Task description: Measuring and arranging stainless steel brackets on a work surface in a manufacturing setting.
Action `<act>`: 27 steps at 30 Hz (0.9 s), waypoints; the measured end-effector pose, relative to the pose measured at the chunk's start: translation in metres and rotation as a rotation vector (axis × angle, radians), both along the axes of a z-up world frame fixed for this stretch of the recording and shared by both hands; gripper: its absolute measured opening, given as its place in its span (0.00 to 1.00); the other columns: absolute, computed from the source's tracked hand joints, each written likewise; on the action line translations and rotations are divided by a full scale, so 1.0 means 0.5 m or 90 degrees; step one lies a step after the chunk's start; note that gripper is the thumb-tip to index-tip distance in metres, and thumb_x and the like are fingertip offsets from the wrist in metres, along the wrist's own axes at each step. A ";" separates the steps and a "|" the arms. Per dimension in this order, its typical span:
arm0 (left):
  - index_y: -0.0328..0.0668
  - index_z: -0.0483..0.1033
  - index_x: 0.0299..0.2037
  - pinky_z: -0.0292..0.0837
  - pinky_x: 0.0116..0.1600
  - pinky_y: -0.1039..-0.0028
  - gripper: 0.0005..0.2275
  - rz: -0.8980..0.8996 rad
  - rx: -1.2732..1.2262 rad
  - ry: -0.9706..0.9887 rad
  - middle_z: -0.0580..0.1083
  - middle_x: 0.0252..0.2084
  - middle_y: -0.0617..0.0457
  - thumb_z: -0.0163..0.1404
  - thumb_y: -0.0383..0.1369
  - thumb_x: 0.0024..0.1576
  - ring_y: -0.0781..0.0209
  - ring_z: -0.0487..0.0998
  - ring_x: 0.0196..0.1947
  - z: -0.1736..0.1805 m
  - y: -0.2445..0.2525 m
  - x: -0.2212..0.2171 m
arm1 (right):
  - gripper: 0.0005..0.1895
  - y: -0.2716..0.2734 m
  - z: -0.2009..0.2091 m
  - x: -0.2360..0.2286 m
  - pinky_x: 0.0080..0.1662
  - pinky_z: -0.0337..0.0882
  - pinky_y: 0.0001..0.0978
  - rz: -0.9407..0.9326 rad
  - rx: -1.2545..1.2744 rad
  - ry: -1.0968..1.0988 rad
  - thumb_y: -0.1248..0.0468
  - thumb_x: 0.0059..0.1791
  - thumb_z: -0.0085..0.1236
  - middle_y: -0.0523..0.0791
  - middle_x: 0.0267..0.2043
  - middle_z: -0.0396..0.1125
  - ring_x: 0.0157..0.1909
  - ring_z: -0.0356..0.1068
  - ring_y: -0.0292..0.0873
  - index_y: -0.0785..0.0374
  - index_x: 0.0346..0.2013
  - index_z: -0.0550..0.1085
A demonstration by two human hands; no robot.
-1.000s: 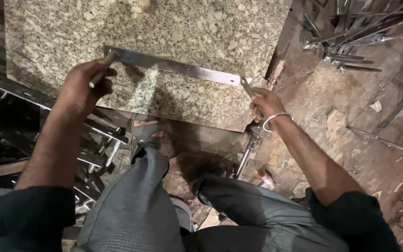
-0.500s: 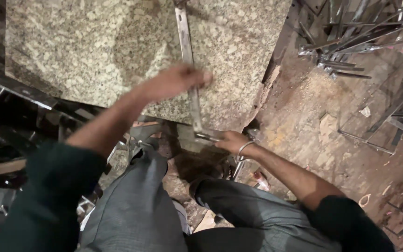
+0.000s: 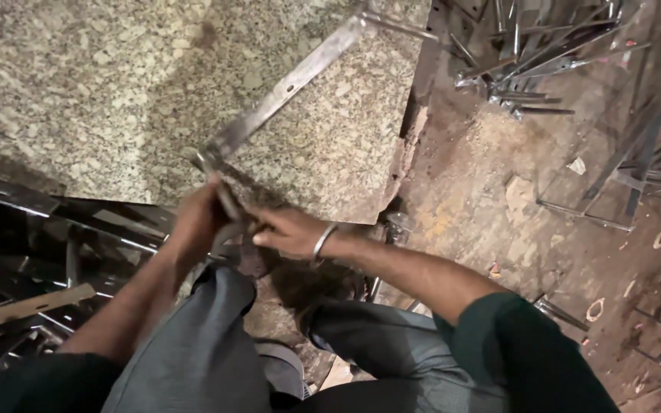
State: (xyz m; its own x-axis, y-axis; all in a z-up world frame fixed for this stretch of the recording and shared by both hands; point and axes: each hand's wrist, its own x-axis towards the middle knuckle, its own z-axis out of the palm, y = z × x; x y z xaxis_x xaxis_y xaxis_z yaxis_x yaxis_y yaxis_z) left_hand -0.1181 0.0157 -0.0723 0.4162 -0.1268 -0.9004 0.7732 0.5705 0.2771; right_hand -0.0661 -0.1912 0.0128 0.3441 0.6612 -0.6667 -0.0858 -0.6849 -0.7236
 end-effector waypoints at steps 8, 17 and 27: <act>0.39 0.72 0.43 0.62 0.25 0.76 0.11 0.107 0.125 -0.109 0.68 0.27 0.58 0.50 0.39 0.66 0.67 0.66 0.21 -0.084 0.200 0.116 | 0.30 -0.273 -0.002 0.254 0.66 0.64 0.48 -0.121 -0.212 -0.823 0.57 0.53 0.65 0.52 0.64 0.66 0.67 0.63 0.52 0.60 0.67 0.65; 0.33 0.76 0.51 0.67 0.44 0.63 0.11 -0.108 0.707 -0.334 0.70 0.44 0.49 0.52 0.35 0.69 0.59 0.70 0.41 -0.122 0.203 0.121 | 0.30 -0.335 -0.201 0.158 0.39 0.75 0.41 -0.585 -0.281 0.053 0.60 0.54 0.52 0.54 0.47 0.68 0.40 0.73 0.49 0.60 0.69 0.57; 0.39 0.78 0.61 0.59 0.59 0.48 0.14 -0.367 0.975 -0.399 0.68 0.51 0.38 0.54 0.35 0.68 0.37 0.65 0.55 -0.100 0.210 0.135 | 0.32 -0.394 -0.250 0.171 0.43 0.74 0.38 -0.395 -0.181 -0.328 0.72 0.47 0.57 0.51 0.50 0.70 0.42 0.72 0.47 0.61 0.68 0.66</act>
